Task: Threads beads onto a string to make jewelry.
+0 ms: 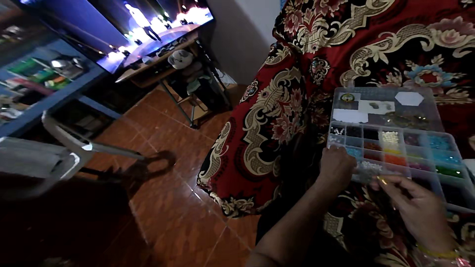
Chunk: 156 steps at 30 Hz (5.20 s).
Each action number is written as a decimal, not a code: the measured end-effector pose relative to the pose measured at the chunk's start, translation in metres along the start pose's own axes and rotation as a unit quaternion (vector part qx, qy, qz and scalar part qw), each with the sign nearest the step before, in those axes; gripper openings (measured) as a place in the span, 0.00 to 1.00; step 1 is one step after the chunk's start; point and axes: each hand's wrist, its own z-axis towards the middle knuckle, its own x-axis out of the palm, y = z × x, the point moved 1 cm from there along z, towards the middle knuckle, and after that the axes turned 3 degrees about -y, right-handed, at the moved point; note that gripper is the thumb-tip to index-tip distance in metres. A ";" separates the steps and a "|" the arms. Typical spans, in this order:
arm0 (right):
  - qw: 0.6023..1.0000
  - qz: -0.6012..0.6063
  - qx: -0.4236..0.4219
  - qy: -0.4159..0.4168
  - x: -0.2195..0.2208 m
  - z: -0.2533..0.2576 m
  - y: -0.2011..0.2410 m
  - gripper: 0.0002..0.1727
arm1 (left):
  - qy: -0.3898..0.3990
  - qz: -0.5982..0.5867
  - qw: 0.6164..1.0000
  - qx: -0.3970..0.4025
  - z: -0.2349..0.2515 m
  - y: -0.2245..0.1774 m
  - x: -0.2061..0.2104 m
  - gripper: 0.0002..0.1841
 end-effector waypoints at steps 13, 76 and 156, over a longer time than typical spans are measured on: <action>0.999 0.007 0.032 -0.009 0.003 -0.002 0.003 0.09 | -0.024 0.023 0.999 -0.016 -0.001 -0.005 0.004 0.12; 0.994 0.048 0.062 -0.070 -0.005 -0.003 0.012 0.07 | 0.062 -0.718 0.691 -0.062 -0.007 -0.022 0.017 0.11; 0.990 0.098 0.072 -0.068 0.004 0.000 -0.001 0.09 | -0.079 -0.533 0.832 0.130 -0.004 -0.011 0.008 0.07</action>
